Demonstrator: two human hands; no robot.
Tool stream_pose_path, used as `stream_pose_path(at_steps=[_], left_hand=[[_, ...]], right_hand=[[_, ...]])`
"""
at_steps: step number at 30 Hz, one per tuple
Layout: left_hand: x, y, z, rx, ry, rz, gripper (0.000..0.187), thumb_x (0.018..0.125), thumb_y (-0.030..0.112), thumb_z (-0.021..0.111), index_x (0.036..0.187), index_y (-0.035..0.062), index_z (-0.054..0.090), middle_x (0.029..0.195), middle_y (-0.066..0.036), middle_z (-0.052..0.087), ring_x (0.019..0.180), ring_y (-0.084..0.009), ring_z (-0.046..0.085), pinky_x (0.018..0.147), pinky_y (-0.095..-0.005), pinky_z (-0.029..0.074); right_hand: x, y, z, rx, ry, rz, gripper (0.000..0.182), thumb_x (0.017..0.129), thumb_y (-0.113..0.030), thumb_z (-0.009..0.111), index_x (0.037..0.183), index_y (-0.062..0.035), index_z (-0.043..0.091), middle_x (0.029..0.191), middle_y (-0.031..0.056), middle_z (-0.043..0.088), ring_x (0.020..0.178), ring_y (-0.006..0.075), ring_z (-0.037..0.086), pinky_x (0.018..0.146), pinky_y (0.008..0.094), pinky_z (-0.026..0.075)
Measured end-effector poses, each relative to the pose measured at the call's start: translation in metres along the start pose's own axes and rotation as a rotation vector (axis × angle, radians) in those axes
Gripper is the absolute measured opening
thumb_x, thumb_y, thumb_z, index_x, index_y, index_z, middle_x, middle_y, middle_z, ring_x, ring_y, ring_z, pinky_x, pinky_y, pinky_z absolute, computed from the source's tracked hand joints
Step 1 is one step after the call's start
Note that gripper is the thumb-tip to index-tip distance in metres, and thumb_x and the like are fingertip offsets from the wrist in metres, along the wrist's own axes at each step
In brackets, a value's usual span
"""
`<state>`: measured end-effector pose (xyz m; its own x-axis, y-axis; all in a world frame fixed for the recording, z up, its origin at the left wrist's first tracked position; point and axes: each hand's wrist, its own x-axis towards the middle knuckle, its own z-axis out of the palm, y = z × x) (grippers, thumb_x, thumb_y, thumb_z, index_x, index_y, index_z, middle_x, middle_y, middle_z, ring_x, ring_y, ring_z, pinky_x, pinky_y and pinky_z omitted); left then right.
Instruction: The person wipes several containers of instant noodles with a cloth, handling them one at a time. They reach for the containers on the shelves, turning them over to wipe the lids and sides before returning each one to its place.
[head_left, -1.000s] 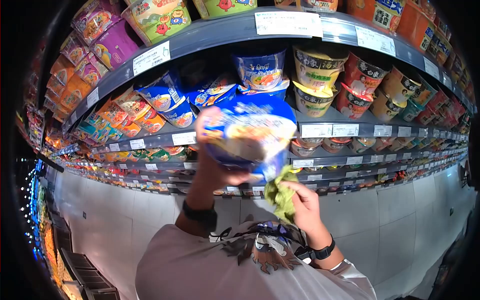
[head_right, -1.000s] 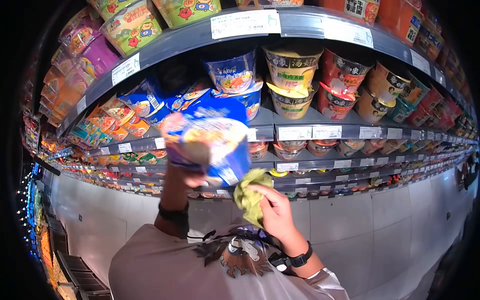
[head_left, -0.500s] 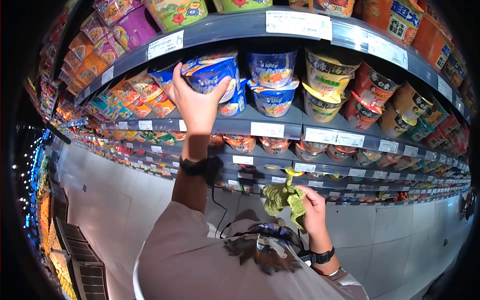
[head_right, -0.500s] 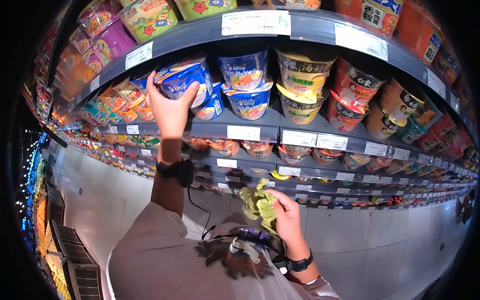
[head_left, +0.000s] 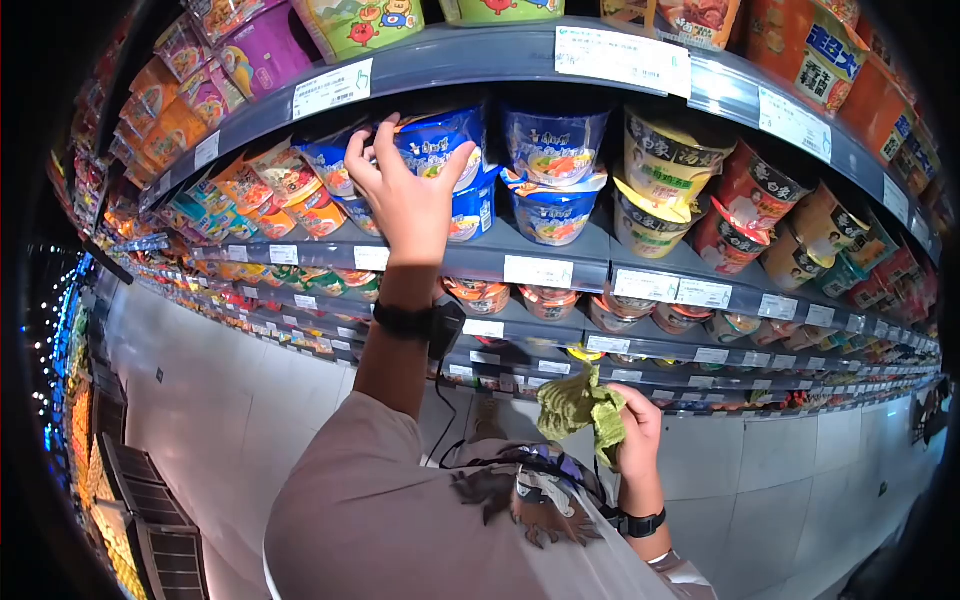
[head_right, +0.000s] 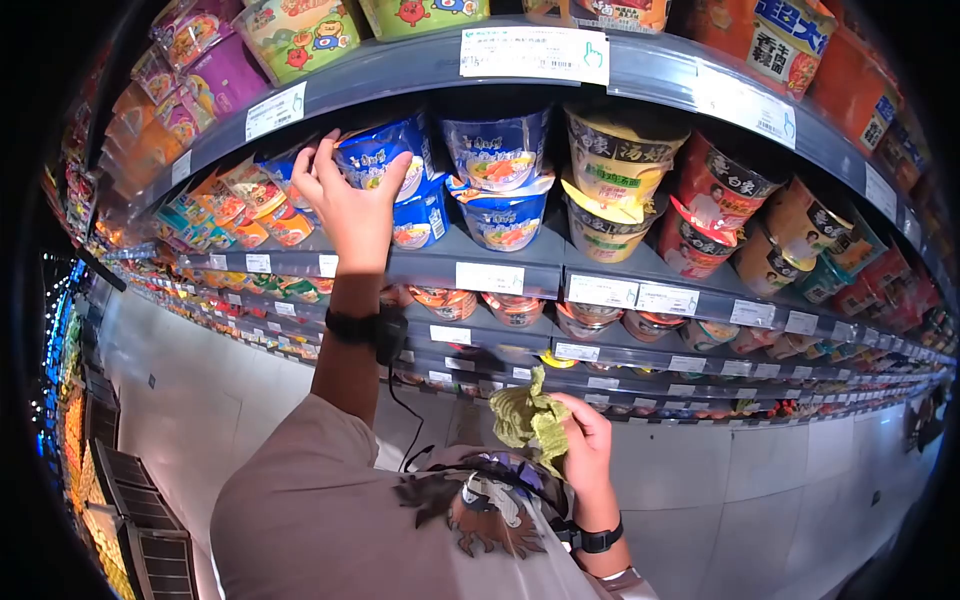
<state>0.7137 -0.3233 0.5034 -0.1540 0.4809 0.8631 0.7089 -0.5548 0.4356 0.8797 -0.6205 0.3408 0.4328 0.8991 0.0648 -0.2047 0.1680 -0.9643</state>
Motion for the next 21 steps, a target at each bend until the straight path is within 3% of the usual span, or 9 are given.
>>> stream_pose_path(at_steps=[5,7,9,12,17,18,21], left_hand=[[-0.002,0.0,0.008,-0.033,0.006,0.035,0.073,0.072,0.033,0.089,0.132,0.009,0.055,0.14,-0.018,0.035,0.126,-0.0365,0.043,0.106,-0.0467,0.038],[-0.005,0.008,0.009,-0.01,0.137,0.427,0.066,0.074,0.03,0.087,0.131,0.0103,0.059,0.138,-0.015,0.043,0.125,-0.0347,0.045,0.106,-0.0484,0.035],[0.001,0.03,0.006,-0.058,-0.042,0.606,0.051,0.082,0.026,0.078,0.129,0.0156,0.063,0.129,-0.005,0.059,0.12,-0.0264,0.051,0.105,-0.0462,0.031],[0.012,0.053,0.011,0.072,-0.151,0.672,0.044,0.084,0.023,0.074,0.127,0.0174,0.065,0.123,0.001,0.064,0.114,-0.0205,0.055,0.104,-0.045,0.03],[0.028,0.05,0.019,-0.029,-0.174,0.7,0.015,0.086,0.018,0.072,0.1,0.0166,0.075,0.095,0.003,0.072,0.094,-0.0185,0.062,0.097,-0.0443,0.031],[0.031,0.048,0.022,-0.068,-0.129,0.713,0.019,0.08,0.012,0.071,0.097,0.0194,0.076,0.087,0.003,0.07,0.09,-0.0196,0.062,0.093,-0.0464,0.034],[0.033,0.05,0.017,-0.111,-0.124,0.723,0.02,0.079,0.011,0.071,0.096,0.0197,0.076,0.087,0.004,0.07,0.09,-0.0196,0.062,0.092,-0.0459,0.034]], right_hand=[[0.005,-0.008,-0.003,-0.014,0.051,-0.009,0.025,0.096,-0.005,0.052,0.112,0.0066,0.067,0.1,0.0057,0.07,0.084,0.0102,0.063,0.076,0.0246,0.05],[0.006,-0.006,-0.002,0.065,0.099,-0.017,0.025,0.095,-0.004,0.052,0.112,0.0066,0.067,0.099,0.0055,0.069,0.083,0.0101,0.063,0.076,0.0244,0.05],[0.006,-0.007,0.001,0.047,0.121,-0.021,0.025,0.094,-0.004,0.052,0.112,0.0066,0.067,0.099,0.0056,0.069,0.083,0.0101,0.063,0.075,0.0243,0.05],[0.007,-0.005,0.0,0.047,0.143,-0.029,0.026,0.093,-0.003,0.051,0.112,0.0066,0.066,0.099,0.0059,0.069,0.084,0.0101,0.063,0.075,0.0242,0.05],[0.007,-0.011,-0.002,0.023,0.154,-0.059,0.025,0.093,-0.002,0.051,0.111,0.007,0.067,0.099,0.0058,0.069,0.084,0.0098,0.062,0.075,0.0242,0.049],[0.007,-0.01,-0.004,0.025,0.155,-0.057,0.025,0.093,-0.002,0.051,0.111,0.007,0.066,0.098,0.0053,0.068,0.083,0.0093,0.061,0.075,0.024,0.049],[0.008,-0.006,-0.006,0.039,0.161,-0.078,0.024,0.093,-0.002,0.051,0.109,0.007,0.066,0.097,0.0049,0.068,0.082,0.0091,0.061,0.074,0.0238,0.048]])
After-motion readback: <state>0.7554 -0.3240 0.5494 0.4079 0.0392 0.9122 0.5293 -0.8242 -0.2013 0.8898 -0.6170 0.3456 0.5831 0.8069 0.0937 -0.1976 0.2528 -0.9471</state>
